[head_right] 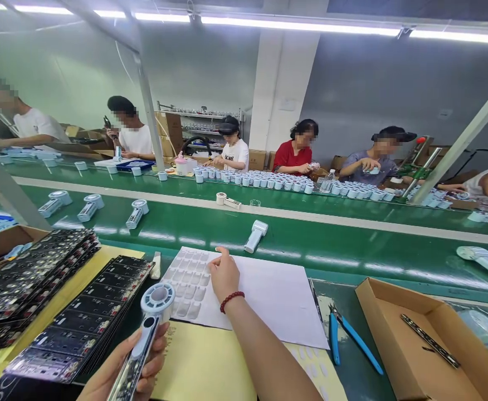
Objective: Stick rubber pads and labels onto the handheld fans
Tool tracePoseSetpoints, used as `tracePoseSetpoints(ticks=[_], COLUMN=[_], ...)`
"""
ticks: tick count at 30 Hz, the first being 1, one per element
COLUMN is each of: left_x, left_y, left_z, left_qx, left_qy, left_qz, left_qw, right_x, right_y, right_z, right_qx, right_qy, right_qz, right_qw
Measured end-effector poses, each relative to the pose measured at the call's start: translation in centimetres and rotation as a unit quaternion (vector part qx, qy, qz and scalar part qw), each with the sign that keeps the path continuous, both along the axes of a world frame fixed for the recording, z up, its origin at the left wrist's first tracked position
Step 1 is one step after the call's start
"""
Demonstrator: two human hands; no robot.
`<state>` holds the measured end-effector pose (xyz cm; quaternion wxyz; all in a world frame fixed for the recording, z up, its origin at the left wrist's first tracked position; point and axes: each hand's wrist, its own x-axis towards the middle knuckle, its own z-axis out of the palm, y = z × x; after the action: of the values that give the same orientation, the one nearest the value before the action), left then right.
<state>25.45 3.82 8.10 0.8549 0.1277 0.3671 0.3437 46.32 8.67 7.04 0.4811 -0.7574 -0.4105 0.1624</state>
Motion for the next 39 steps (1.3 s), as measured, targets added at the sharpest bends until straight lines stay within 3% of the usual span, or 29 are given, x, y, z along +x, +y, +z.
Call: tracePoseSetpoints(ticks=[6, 11, 16, 28, 36, 39], left_x=[1.0, 2.1, 3.1, 3.4, 3.4, 3.6], left_y=[0.8, 1.1, 0.7, 0.5, 0.2, -0.3], left_z=[2.9, 3.4, 3.4, 4.0, 4.0, 4.6], left_qx=[-0.04, -0.067, -0.07, -0.078, -0.1, -0.128], left_qy=[0.011, 0.026, 0.028, 0.028, -0.002, -0.008], left_qz=[0.022, 0.046, 0.041, 0.063, 0.067, 0.077], left_qw=[0.999, 0.996, 0.996, 0.995, 0.993, 0.989], right_x=[-3.7, -8.3, -10.1, -10.4, -10.9, -11.8], right_y=[-7.3, -12.6, -12.6, -11.9, -12.3, -12.7], right_z=[3.3, 4.1, 4.2, 3.5, 4.0, 3.7], right_qx=[0.07, 0.06, 0.072, 0.094, 0.085, 0.113], right_qy=[0.097, 0.29, 0.311, 0.29, 0.236, 0.144], right_qz=[0.07, 0.125, 0.106, 0.093, 0.081, 0.067], right_qw=[0.99, 0.947, 0.942, 0.948, 0.965, 0.981])
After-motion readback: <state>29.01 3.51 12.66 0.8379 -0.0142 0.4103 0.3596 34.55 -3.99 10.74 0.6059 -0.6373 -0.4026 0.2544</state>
